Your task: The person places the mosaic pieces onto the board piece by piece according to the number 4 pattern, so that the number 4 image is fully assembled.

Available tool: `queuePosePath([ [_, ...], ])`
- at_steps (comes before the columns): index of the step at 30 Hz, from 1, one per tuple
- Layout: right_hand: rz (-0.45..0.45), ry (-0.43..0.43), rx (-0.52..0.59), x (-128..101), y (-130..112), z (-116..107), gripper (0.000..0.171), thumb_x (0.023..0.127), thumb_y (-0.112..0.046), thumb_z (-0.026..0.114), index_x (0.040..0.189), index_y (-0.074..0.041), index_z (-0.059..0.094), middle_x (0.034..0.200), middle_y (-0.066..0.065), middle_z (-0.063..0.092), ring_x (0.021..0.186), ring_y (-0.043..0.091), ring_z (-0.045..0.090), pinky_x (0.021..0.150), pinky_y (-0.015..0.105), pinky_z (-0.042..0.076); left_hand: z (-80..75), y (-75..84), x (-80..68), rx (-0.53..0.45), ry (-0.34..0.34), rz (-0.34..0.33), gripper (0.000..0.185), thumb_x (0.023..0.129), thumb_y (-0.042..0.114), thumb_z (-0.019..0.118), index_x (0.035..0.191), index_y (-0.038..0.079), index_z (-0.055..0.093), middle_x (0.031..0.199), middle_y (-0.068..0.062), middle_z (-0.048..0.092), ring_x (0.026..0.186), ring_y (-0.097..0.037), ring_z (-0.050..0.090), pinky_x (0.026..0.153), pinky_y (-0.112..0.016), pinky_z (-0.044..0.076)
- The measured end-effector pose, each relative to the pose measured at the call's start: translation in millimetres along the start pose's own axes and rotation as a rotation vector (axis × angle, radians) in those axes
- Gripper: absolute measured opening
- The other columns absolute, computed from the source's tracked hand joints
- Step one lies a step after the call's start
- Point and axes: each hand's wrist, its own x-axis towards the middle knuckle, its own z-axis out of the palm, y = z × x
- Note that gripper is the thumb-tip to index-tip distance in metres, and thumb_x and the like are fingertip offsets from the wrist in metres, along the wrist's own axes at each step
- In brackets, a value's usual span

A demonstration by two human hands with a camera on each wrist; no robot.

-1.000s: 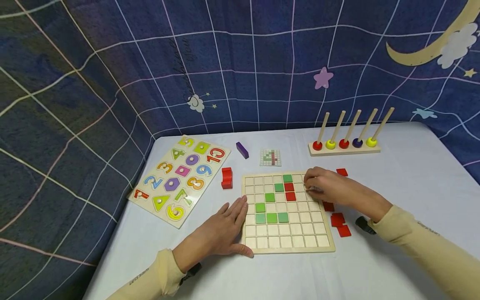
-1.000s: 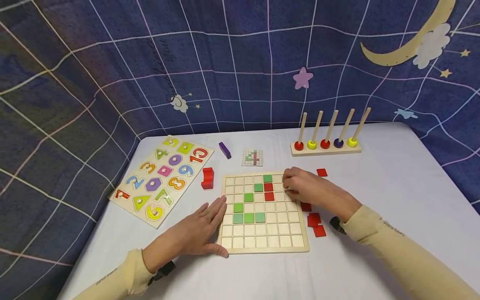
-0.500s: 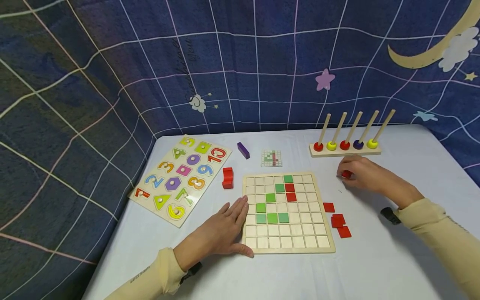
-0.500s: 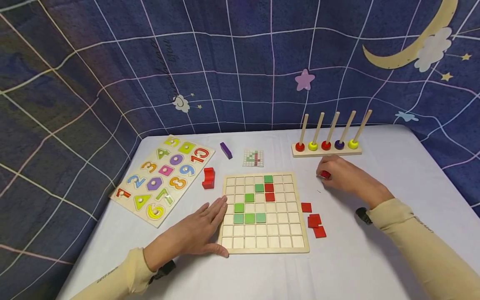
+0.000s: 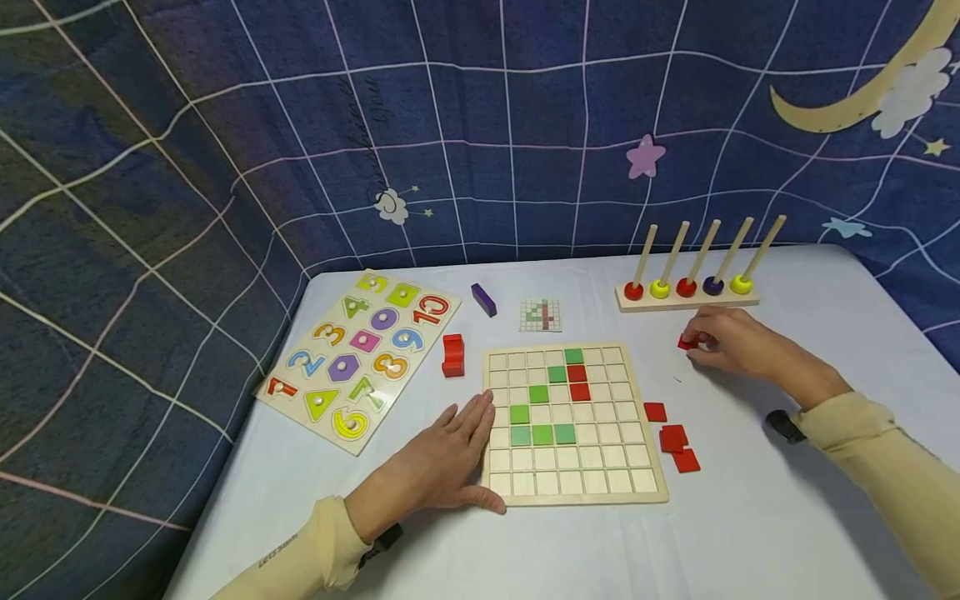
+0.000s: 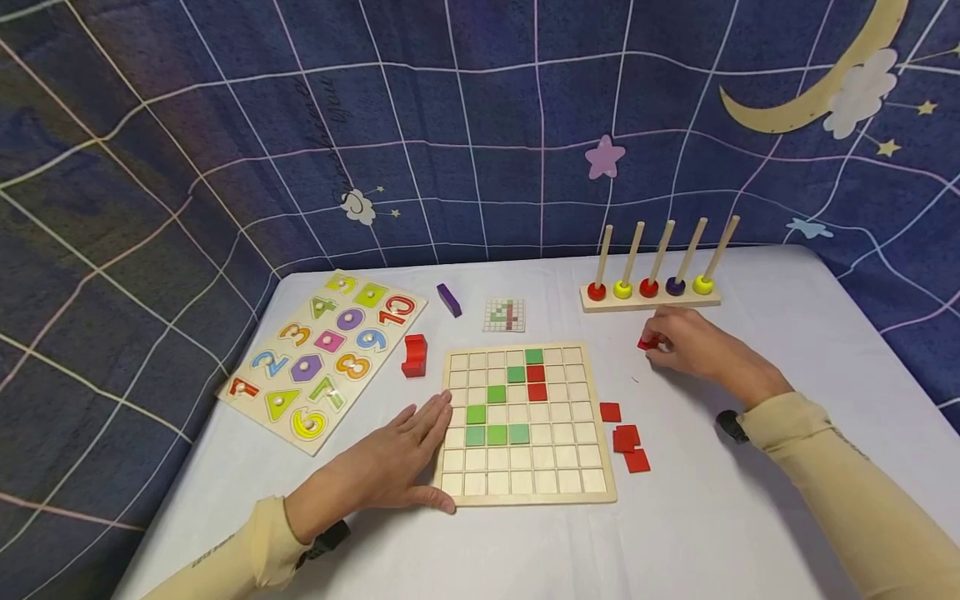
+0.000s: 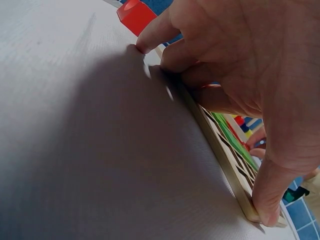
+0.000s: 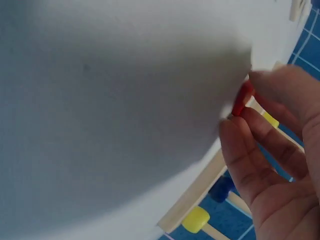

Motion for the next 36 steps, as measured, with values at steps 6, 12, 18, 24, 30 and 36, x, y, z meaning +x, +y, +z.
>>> queuePosePath([
  [6, 0.001, 0.009, 0.011, 1.1, -2.6, 3.0, 0.014, 0.084, 0.004, 0.084, 0.096, 0.000, 0.078, 0.093, 0.009, 0.070, 0.081, 0.016, 0.064, 0.073, 0.038, 0.064, 2.0, -0.2, 0.8, -0.011, -0.007, 0.005, 0.123, 0.088, 0.081, 0.064, 0.166, -0.006, 0.027, 0.177, -0.023, 0.025, 0.166, -0.032, 0.028, 0.131, -0.050, 0.036],
  [12, -0.030, -0.002, 0.034, 2.6, -15.3, 6.4, 0.015, 0.084, 0.002, 0.085, 0.097, -0.003, 0.079, 0.095, 0.007, 0.070, 0.083, 0.016, 0.064, 0.075, 0.038, 0.065, 3.7, -0.2, 0.7, -0.018, -0.017, 0.000, 0.124, 0.087, 0.082, 0.064, 0.167, -0.005, 0.027, 0.177, -0.023, 0.024, 0.166, -0.032, 0.028, 0.131, -0.050, 0.036],
  [18, -0.135, 0.040, 0.051, 4.5, -35.9, 7.2, 0.015, 0.085, 0.004, 0.083, 0.096, -0.006, 0.079, 0.096, 0.003, 0.069, 0.085, 0.016, 0.065, 0.076, 0.036, 0.065, 3.5, -0.3, 0.3, -0.024, -0.005, 0.003, 0.124, 0.088, 0.081, 0.064, 0.166, -0.006, 0.026, 0.177, -0.024, 0.024, 0.166, -0.033, 0.028, 0.131, -0.050, 0.036],
  [24, -0.258, 0.077, 0.062, 5.3, -57.9, 10.3, 0.019, 0.084, 0.005, 0.084, 0.094, -0.010, 0.077, 0.097, 0.001, 0.067, 0.084, 0.015, 0.062, 0.073, 0.032, 0.064, 2.9, -1.3, 1.2, -0.023, -0.009, 0.006, 0.123, 0.088, 0.081, 0.064, 0.167, -0.005, 0.026, 0.178, -0.023, 0.023, 0.166, -0.033, 0.027, 0.132, -0.050, 0.035],
  [30, -0.321, 0.037, 0.065, 6.4, -90.1, 16.8, 0.017, 0.087, 0.000, 0.083, 0.095, -0.012, 0.076, 0.098, -0.001, 0.065, 0.089, 0.012, 0.058, 0.074, 0.027, 0.062, 1.3, -1.8, 1.7, -0.022, -0.020, -0.005, 0.124, 0.087, 0.082, 0.064, 0.167, -0.004, 0.025, 0.178, -0.022, 0.022, 0.167, -0.032, 0.026, 0.132, -0.050, 0.034],
  [36, -0.434, 0.003, 0.025, 9.1, -117.2, 29.1, 0.016, 0.088, -0.002, 0.084, 0.093, -0.012, 0.074, 0.096, -0.001, 0.063, 0.089, 0.009, 0.051, 0.072, 0.024, 0.054, 1.9, -2.1, 1.7, -0.019, -0.013, -0.004, 0.124, 0.087, 0.082, 0.064, 0.167, -0.005, 0.026, 0.178, -0.022, 0.023, 0.167, -0.032, 0.026, 0.132, -0.050, 0.035],
])
